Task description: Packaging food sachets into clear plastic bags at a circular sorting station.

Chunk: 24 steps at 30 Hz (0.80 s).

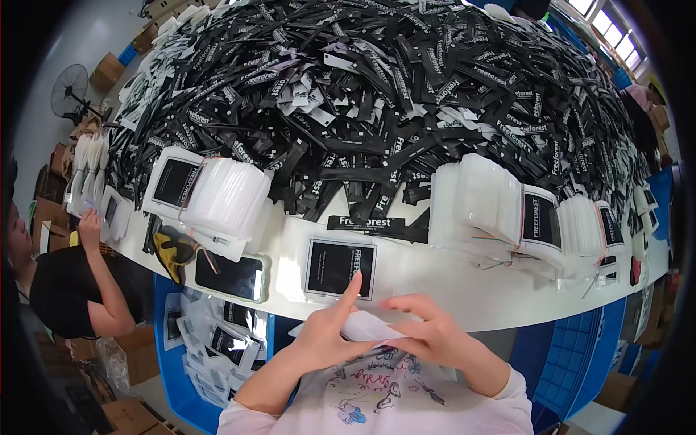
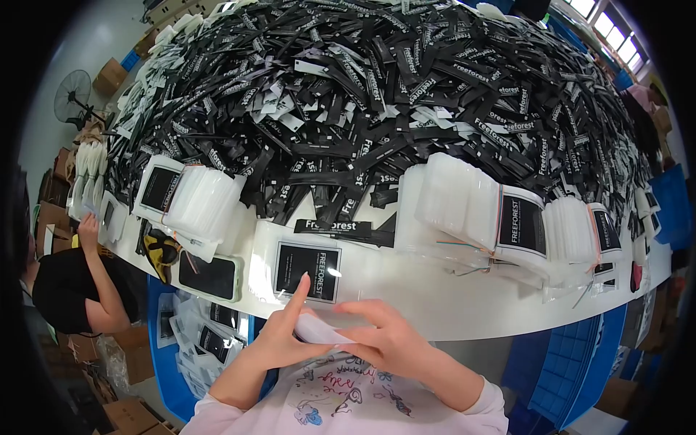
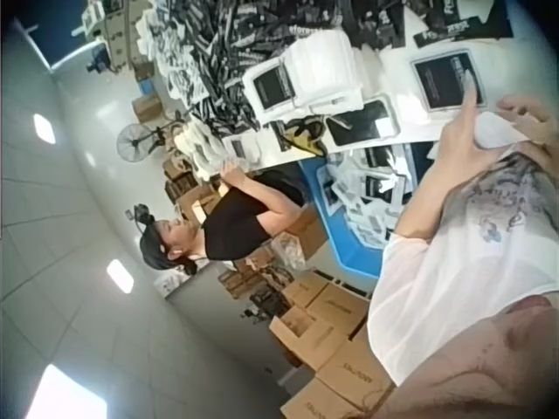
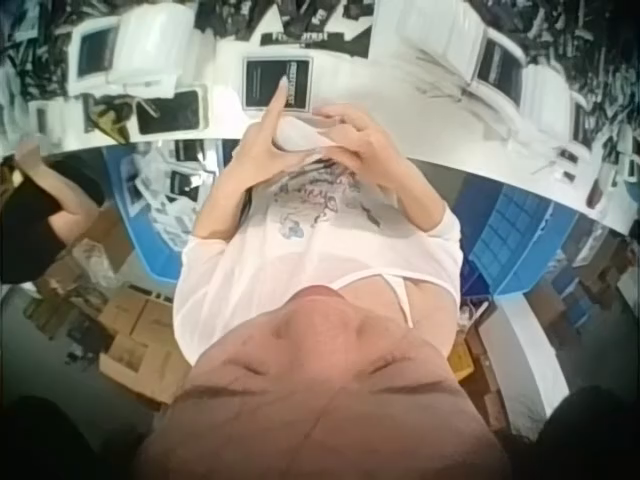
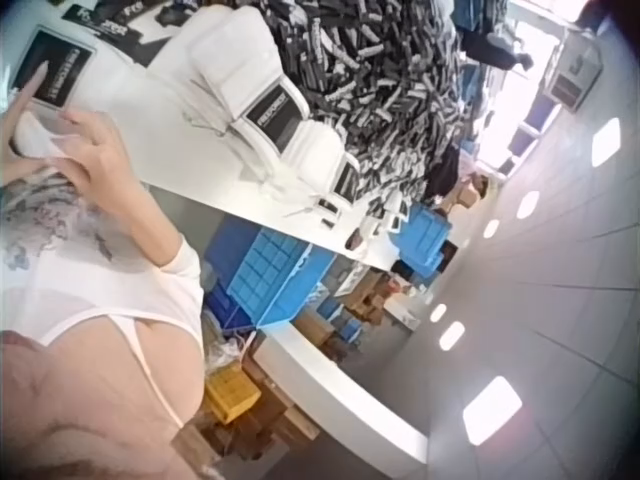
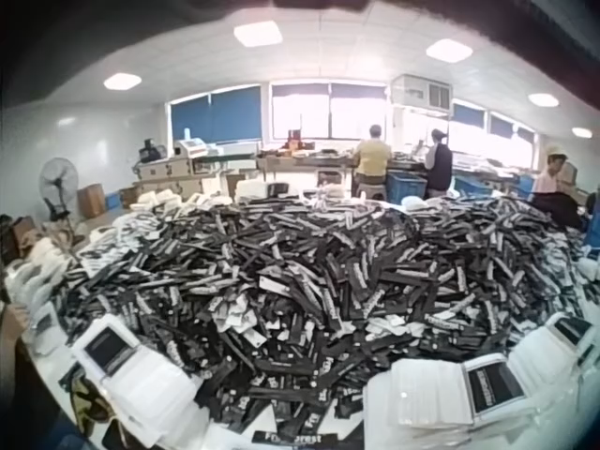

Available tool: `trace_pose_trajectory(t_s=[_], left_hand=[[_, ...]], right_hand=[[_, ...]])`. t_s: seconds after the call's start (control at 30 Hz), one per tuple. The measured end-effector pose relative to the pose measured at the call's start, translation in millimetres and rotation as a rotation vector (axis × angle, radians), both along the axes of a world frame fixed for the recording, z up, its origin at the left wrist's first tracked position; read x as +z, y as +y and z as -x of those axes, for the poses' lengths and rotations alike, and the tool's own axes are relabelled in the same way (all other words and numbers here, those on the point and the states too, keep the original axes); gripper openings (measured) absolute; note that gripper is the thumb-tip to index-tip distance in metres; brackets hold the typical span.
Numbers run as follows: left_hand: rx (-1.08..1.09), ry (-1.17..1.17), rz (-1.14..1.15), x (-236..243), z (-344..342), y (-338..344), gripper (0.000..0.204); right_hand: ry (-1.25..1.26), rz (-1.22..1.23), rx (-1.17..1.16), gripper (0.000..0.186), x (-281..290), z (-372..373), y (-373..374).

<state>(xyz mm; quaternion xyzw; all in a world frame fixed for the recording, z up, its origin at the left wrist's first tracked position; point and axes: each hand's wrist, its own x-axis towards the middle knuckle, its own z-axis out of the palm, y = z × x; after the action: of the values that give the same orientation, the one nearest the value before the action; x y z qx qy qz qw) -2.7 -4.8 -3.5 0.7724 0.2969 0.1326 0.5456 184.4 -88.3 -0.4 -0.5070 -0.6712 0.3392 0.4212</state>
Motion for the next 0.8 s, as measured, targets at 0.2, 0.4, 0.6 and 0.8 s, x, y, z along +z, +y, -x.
trace_pose_trajectory(t_s=[0.2,0.4,0.6,0.8], left_hand=[[0.018,0.071,0.022,1.3,0.2,-0.4,0.096],[0.138,-0.097,0.193,8.2,-5.8,-6.8,0.065],[0.204,-0.372,0.419,-3.8,-2.7,-14.2,0.017],[0.038,-0.491,0.136,-3.1,23.1,-4.7,0.025]], right_hand=[[-0.084,-0.029,0.158,0.020,5.8,-9.9,6.7],[0.234,-0.121,-0.390,0.016,10.3,6.7,9.2],[0.188,0.025,-0.109,0.008,-1.8,5.6,-2.5],[0.196,0.073,-0.044,0.013,-6.3,22.3,5.0]])
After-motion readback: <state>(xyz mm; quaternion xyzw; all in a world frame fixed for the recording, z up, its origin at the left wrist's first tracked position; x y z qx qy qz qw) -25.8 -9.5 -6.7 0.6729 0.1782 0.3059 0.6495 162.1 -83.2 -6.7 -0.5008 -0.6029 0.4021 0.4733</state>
